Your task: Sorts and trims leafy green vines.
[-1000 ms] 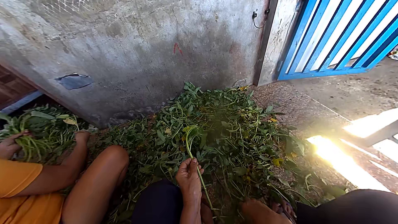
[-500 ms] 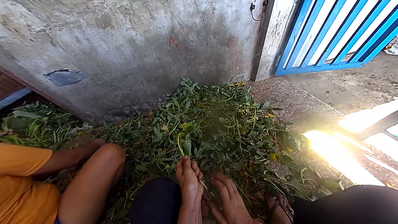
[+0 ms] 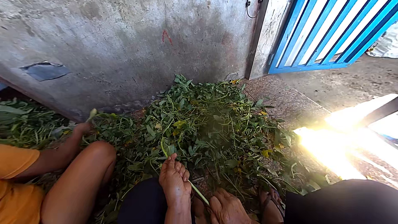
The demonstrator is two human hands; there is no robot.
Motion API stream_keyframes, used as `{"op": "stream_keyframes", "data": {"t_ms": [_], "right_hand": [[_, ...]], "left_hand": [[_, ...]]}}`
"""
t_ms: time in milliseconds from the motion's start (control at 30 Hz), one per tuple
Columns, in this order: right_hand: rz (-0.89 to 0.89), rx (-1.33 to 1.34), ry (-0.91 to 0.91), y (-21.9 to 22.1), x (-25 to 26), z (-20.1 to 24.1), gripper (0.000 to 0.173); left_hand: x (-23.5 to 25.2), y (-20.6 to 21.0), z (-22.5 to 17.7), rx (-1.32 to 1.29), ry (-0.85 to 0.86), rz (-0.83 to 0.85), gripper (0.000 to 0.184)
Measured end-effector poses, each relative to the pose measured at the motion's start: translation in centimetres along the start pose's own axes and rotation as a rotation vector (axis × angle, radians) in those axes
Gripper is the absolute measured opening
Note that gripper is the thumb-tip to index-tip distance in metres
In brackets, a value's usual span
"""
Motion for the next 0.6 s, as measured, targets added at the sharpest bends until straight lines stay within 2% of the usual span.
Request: {"op": "stream_keyframes", "data": {"t_ms": [100,167,200,267,300,333,367,433,500,600], "right_hand": [[0.016,-0.024,-0.049,-0.7,-1.9,-1.2,0.025],[0.181,-0.037,-0.075,0.0,-4.3,-2.3,0.026],[0.367,-0.053,-0.066,0.6,-5.7,-2.8,0.028],[0.967,-0.035,0.053,2.0,-7.4,-3.9,0.037],[1.232,-0.028,0.111,2.9,-7.8,-4.6,0.049],[1.379,-0.027,0.149,3.8,-7.8,-5.3,0.063],[1.417,-0.02,0.193,4.6,-7.6,-5.8,0.07],[1.321,0.007,0.362,6.1,-6.2,-6.9,0.064],[1.23,-0.016,0.559,8.1,-5.1,-8.3,0.058],[1.253,0.012,0.733,11.1,-5.5,-10.5,0.06]], "left_hand": [[0.4,0.0,-2.4,0.021,0.143,0.056,0.025],[1.0,0.3,-4.7,-0.01,0.258,0.089,0.026],[1.3,0.2,-5.9,-0.023,0.324,0.109,0.026],[1.6,0.2,-8.3,-0.046,0.436,0.141,0.025],[1.5,0.2,-9.1,-0.053,0.473,0.148,0.026],[1.4,0.2,-9.5,-0.052,0.499,0.154,0.027],[1.3,0.2,-9.4,-0.042,0.508,0.157,0.027],[1.1,0.2,-8.0,0.012,0.463,0.164,0.026],[0.9,0.3,-5.6,0.056,0.346,0.179,0.027],[0.7,0.5,-1.4,0.066,0.119,0.169,0.024]]}}
Point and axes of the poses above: each hand's wrist, its own x-axis towards the middle knuckle, its own y-axis out of the palm, z = x × y, the point moved 3 cm from there along x, towards the middle knuckle, and after that the axes turned 15 degrees about -x, right-handed, at the moved point
